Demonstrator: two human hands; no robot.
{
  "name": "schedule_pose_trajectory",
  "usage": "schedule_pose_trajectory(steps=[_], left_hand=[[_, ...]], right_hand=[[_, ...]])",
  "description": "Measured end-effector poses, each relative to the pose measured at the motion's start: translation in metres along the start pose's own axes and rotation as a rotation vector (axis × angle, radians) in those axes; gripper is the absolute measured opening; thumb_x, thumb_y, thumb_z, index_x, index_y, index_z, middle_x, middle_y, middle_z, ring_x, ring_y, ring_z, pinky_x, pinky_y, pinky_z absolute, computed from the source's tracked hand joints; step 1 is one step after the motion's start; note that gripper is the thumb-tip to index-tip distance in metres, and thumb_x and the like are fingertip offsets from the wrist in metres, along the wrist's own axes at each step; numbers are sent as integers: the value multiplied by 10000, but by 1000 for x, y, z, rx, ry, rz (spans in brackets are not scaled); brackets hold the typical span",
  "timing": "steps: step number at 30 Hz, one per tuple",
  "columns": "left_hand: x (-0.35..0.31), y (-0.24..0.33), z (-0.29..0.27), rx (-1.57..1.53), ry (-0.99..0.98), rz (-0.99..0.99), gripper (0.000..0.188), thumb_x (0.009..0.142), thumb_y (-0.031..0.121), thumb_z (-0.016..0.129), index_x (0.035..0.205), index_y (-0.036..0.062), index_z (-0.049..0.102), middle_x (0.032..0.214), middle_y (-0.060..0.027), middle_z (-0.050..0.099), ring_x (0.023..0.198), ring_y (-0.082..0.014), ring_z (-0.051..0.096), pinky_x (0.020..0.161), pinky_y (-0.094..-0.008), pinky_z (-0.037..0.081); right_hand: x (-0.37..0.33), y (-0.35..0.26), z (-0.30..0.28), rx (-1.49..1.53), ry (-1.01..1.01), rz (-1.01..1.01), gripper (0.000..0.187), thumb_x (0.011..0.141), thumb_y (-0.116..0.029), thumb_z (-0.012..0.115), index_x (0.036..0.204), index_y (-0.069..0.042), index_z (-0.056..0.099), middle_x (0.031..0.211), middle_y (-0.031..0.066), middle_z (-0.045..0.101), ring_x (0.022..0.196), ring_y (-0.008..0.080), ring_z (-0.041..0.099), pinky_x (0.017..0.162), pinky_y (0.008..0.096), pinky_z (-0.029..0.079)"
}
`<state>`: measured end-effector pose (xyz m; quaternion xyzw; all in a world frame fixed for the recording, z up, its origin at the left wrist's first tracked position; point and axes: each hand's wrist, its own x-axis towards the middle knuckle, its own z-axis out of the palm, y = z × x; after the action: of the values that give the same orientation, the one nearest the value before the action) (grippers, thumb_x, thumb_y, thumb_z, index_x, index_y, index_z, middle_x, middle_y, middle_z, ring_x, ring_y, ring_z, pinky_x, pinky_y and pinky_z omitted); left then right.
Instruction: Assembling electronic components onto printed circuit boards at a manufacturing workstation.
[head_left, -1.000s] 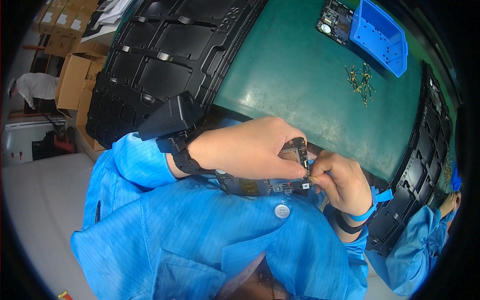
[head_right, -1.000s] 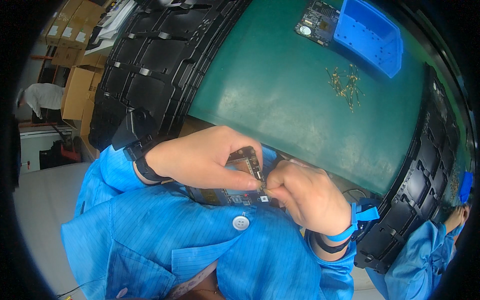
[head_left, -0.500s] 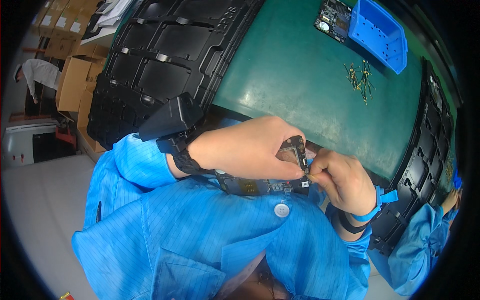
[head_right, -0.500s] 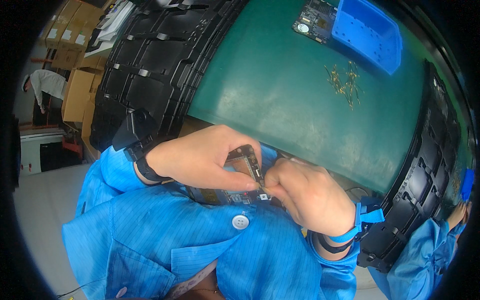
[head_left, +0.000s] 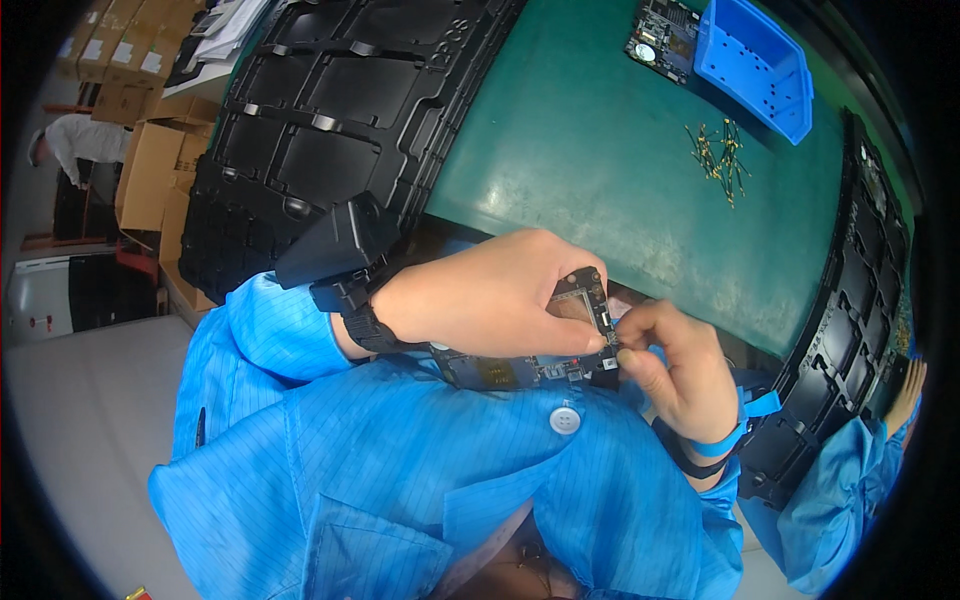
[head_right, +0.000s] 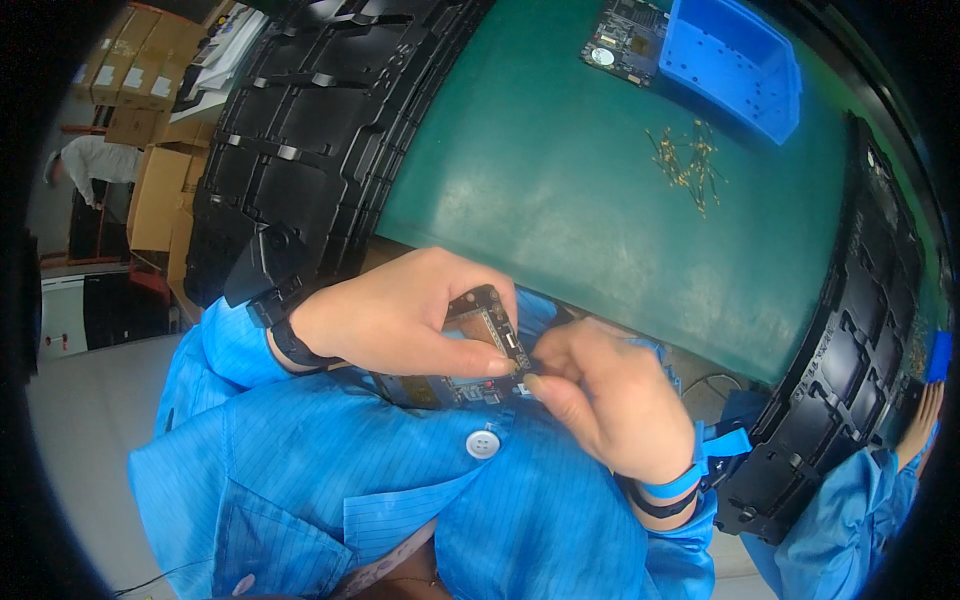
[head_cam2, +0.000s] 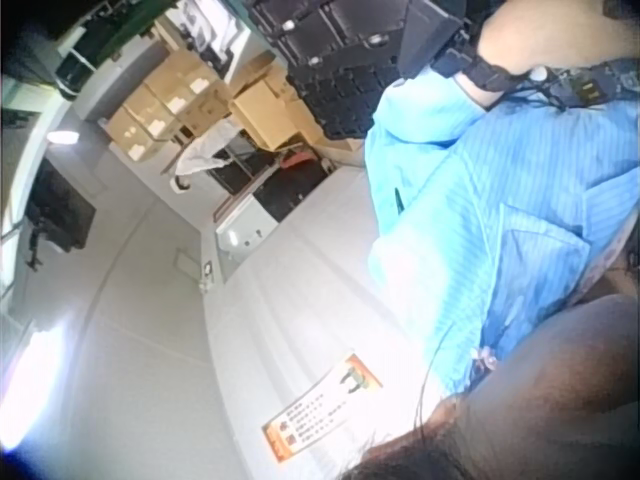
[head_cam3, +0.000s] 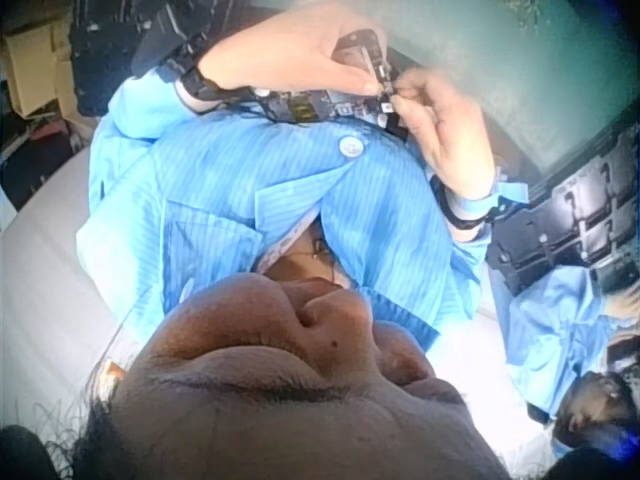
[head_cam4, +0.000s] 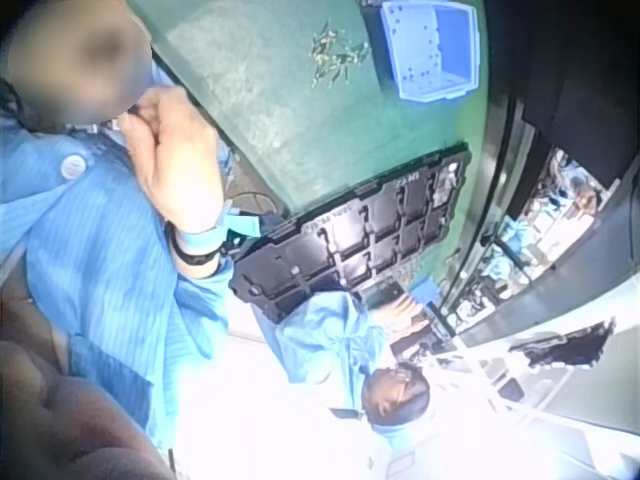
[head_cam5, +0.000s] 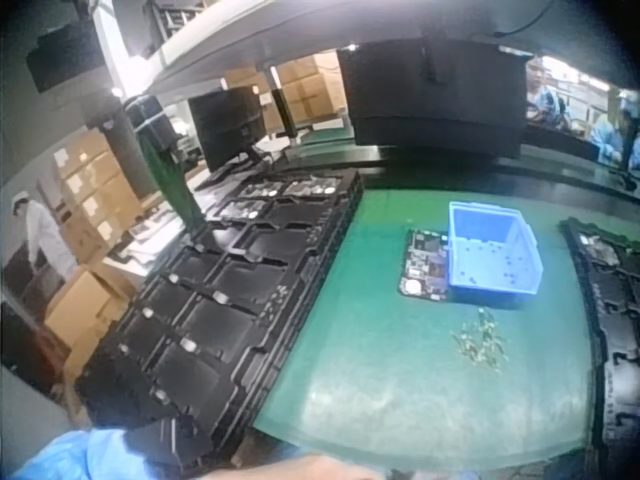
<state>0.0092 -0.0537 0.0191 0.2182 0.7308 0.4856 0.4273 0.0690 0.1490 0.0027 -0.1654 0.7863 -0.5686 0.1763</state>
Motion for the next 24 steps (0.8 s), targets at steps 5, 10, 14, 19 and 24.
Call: schedule_pose_trajectory(steps=[5,10,14,19,24], left_hand=[[0,3,0,40,2,-5,180,724,156,663,806,20,579,674,-33,585,636,-69,508,567,-228,403],[1,2,1,61,13,13,182,724,160,660,803,21,575,660,-34,573,619,-74,500,558,-237,403],[0,6,-1,76,6,-2,182,726,163,657,805,22,575,656,-36,572,614,-78,500,556,-240,403],[0,5,0,84,18,10,188,725,165,654,816,22,573,657,-40,571,609,-85,502,551,-241,403],[0,4,0,88,14,13,189,724,163,654,819,21,572,662,-39,572,612,-85,504,553,-240,405]], right_hand=[[0,4,8,-23,-27,-65,65,775,-42,559,797,12,531,702,144,531,619,316,536,547,342,427],[-1,5,7,-11,-41,-67,59,785,-39,541,801,13,518,693,147,510,607,322,519,537,358,411],[0,5,6,-3,-47,-72,57,790,-38,535,807,12,512,694,146,504,608,326,516,537,360,408],[0,4,6,-16,-61,-62,61,799,-45,528,813,9,503,699,147,503,617,333,513,542,368,406],[1,3,6,-28,-62,-74,65,807,-54,520,815,8,500,706,150,500,627,342,510,547,377,405]])
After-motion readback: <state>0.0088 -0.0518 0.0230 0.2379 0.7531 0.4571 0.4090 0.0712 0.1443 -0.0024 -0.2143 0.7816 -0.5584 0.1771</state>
